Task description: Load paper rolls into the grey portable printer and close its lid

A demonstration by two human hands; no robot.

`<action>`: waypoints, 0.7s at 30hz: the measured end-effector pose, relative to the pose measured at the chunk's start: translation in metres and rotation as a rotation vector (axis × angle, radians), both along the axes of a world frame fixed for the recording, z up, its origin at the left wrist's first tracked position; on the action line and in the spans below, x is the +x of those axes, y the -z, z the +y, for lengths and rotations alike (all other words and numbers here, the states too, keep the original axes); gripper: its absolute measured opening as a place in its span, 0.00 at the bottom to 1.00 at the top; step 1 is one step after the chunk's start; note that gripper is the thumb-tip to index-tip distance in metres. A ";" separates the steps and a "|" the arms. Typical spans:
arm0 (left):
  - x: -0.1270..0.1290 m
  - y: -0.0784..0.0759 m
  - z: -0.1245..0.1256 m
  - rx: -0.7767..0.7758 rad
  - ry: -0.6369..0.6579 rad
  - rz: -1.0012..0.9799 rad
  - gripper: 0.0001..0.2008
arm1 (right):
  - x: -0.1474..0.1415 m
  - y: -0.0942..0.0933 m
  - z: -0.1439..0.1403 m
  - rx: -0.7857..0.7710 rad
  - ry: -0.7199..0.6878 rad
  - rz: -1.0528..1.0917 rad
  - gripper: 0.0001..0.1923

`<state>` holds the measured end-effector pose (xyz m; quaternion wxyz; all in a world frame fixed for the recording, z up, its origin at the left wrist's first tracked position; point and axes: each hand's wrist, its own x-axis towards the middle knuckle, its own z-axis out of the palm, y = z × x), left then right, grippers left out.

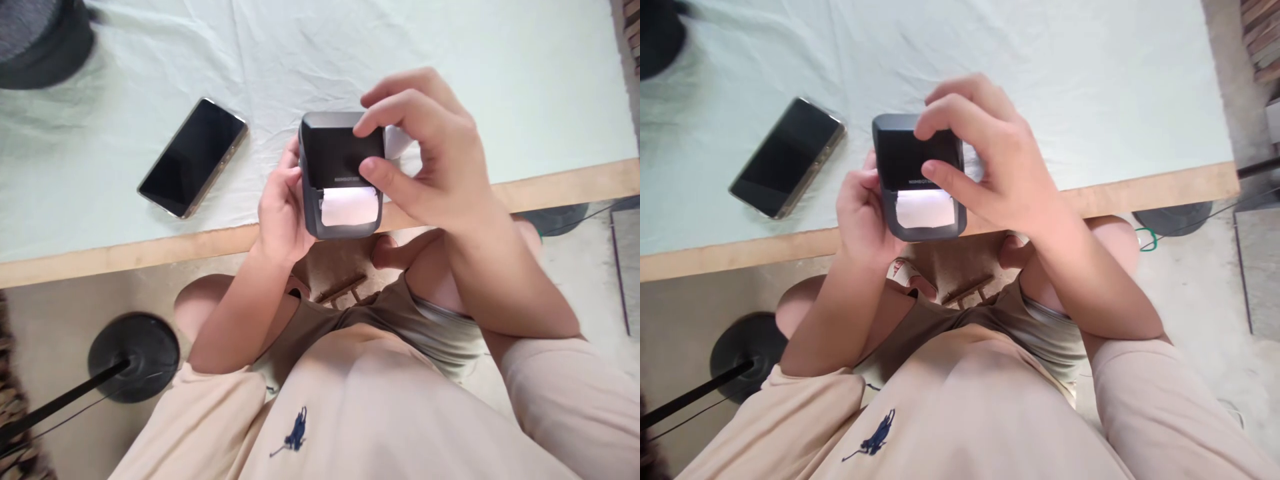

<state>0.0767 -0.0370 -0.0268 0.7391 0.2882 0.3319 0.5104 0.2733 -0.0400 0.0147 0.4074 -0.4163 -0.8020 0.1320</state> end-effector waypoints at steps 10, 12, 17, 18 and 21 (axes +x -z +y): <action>0.000 0.004 0.004 -0.026 -0.010 -0.039 0.15 | 0.006 -0.014 -0.007 -0.020 0.115 -0.035 0.21; 0.002 -0.001 0.002 -0.033 -0.038 -0.042 0.08 | -0.003 -0.018 -0.007 0.018 0.242 0.071 0.13; 0.001 -0.007 -0.002 -0.045 -0.017 -0.106 0.07 | -0.016 -0.024 -0.003 -0.006 0.185 0.251 0.05; 0.001 -0.007 -0.003 -0.043 -0.007 -0.126 0.07 | -0.017 -0.024 -0.003 -0.016 0.171 0.261 0.04; 0.000 -0.008 -0.003 -0.025 0.027 -0.195 0.08 | -0.016 -0.022 -0.003 -0.072 0.154 0.217 0.07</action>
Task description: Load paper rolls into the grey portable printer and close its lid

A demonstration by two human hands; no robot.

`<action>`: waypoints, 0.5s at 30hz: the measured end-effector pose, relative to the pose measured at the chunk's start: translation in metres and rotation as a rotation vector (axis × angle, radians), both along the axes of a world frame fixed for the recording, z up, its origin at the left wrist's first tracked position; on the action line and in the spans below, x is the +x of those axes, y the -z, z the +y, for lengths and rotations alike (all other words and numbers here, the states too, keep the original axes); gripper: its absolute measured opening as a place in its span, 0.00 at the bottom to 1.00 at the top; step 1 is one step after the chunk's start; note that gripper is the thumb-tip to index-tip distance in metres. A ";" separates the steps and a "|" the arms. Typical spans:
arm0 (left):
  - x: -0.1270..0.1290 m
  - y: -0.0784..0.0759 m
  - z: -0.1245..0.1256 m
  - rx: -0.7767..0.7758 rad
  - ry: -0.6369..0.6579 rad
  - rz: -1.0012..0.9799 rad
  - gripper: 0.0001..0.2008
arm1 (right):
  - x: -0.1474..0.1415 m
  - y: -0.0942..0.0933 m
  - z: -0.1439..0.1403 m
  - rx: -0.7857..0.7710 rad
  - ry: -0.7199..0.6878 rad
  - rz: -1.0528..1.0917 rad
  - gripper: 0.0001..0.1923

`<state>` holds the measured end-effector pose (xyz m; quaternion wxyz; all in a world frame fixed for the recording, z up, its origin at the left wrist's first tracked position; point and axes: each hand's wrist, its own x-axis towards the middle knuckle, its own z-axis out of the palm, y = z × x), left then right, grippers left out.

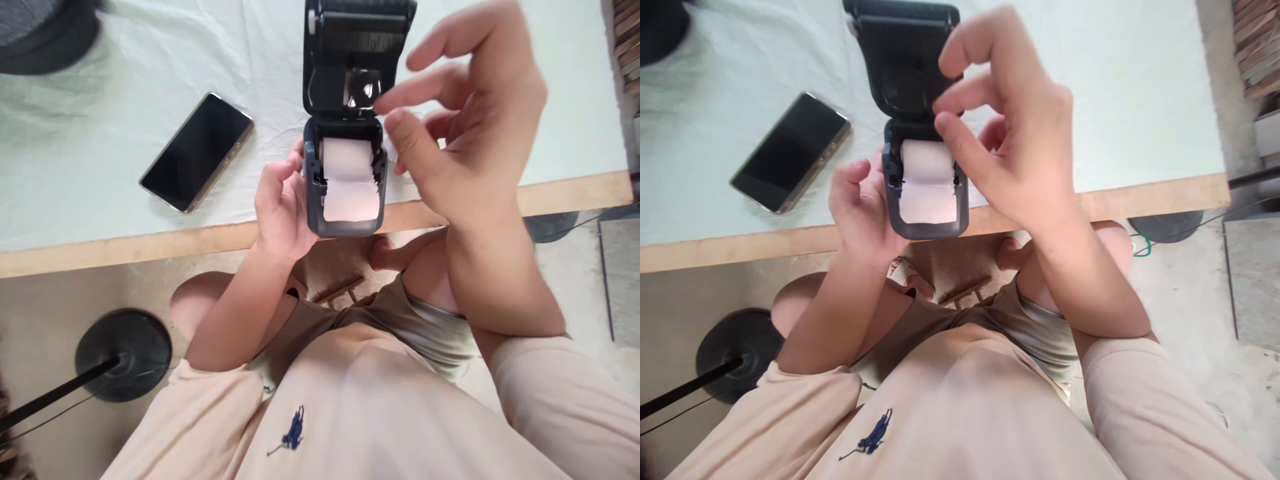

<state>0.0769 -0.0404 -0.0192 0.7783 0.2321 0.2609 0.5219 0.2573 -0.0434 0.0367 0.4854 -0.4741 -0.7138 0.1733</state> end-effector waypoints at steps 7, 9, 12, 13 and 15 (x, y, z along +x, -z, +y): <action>0.001 -0.007 -0.006 0.014 0.075 -0.039 0.12 | 0.006 0.001 0.006 -0.305 -0.039 -0.496 0.22; 0.002 -0.006 -0.008 0.047 0.072 -0.015 0.12 | 0.005 0.001 0.008 -0.387 0.013 -0.612 0.27; 0.006 -0.002 -0.007 0.064 -0.003 0.046 0.09 | 0.002 -0.001 0.006 -0.387 -0.008 -0.476 0.29; 0.007 -0.001 -0.007 0.063 -0.026 0.061 0.09 | 0.002 -0.003 0.004 -0.366 -0.050 -0.351 0.28; 0.007 0.001 -0.004 0.064 -0.050 0.078 0.09 | 0.006 -0.008 0.000 -0.294 -0.110 -0.063 0.23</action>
